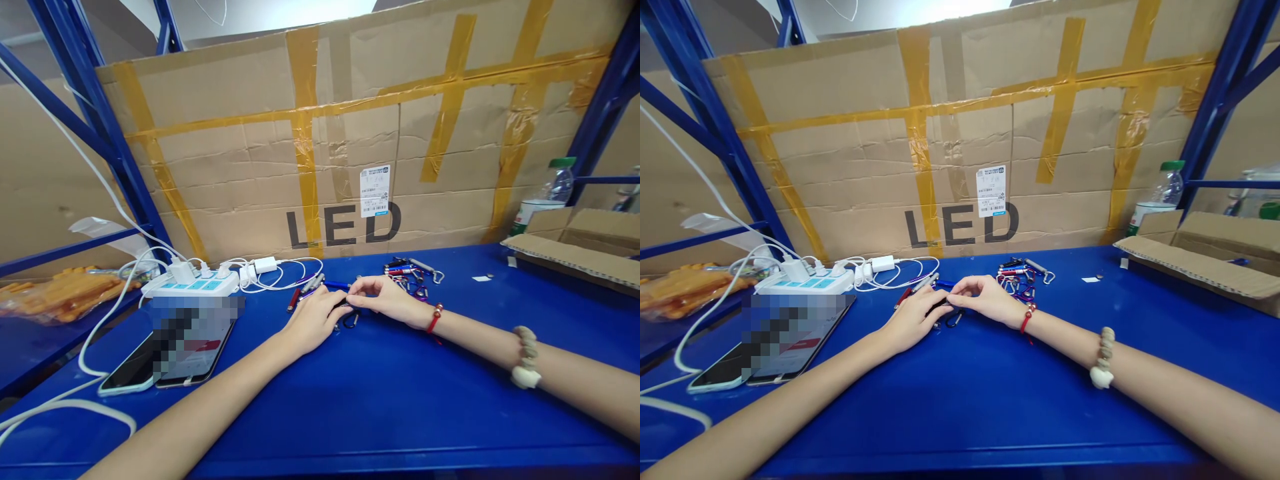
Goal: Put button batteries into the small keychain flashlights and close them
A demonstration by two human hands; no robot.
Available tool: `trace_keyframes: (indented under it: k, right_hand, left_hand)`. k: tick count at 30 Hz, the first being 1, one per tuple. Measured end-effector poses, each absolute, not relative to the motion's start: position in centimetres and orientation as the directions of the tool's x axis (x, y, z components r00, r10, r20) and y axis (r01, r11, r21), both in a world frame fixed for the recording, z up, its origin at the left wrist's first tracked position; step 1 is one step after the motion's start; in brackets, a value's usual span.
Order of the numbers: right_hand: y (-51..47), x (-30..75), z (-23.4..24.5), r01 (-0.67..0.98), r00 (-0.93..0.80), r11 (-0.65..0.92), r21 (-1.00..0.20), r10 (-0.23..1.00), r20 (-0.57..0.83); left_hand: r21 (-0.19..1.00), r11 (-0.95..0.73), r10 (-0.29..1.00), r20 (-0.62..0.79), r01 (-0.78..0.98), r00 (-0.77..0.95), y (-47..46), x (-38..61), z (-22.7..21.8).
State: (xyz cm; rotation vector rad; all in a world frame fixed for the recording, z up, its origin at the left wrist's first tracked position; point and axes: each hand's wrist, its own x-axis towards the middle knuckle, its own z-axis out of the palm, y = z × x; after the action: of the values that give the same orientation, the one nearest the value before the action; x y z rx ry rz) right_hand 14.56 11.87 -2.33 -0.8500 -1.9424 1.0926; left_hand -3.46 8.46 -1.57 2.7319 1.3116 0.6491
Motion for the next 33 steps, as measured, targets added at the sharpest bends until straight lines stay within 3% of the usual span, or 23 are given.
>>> trace_keyframes:
  k: [5, 9, 12, 18, 22, 27, 33]
  right_hand:
    - [12.4, 15.1, -2.3, 0.320, -0.352, 0.570, -0.756, 0.813, 0.464]
    - [13.6, 16.4, -2.5, 0.588, -0.251, 0.626, -0.512, 0.743, 0.620]
    - [14.2, 17.0, -3.1, 0.701, -0.318, 0.610, -0.369, 0.730, 0.605]
    - [14.6, 16.9, -3.9, 0.767, -0.433, 0.609, -0.200, 0.722, 0.539]
    - [13.9, 16.5, -3.4, 0.697, -0.490, 0.697, -0.171, 0.636, 0.596]
    - [11.9, 15.3, -2.5, 0.451, -0.558, 0.853, -0.264, 0.500, 0.662]
    - [10.7, 14.2, -2.8, 0.431, -0.619, 0.866, -0.253, 0.488, 0.615]
  left_hand:
    - [0.284, -0.583, 0.797, 0.382, 0.761, 0.468, 8.2, -3.4, -1.4]
    - [0.363, -0.562, 0.817, 0.383, 0.743, 0.431, 8.0, -3.3, -1.3]
    - [0.392, -0.559, 0.823, 0.375, 0.731, 0.428, 8.0, -3.3, -1.3]
    - [0.391, -0.587, 0.799, 0.419, 0.709, 0.431, 7.8, -3.3, -1.3]
    - [0.409, -0.587, 0.799, 0.432, 0.699, 0.418, 7.8, -3.2, -1.4]
    - [0.470, -0.590, 0.801, 0.446, 0.657, 0.400, 7.9, -3.3, -1.6]
    - [0.480, -0.617, 0.781, 0.469, 0.624, 0.411, 7.7, -3.5, -1.6]
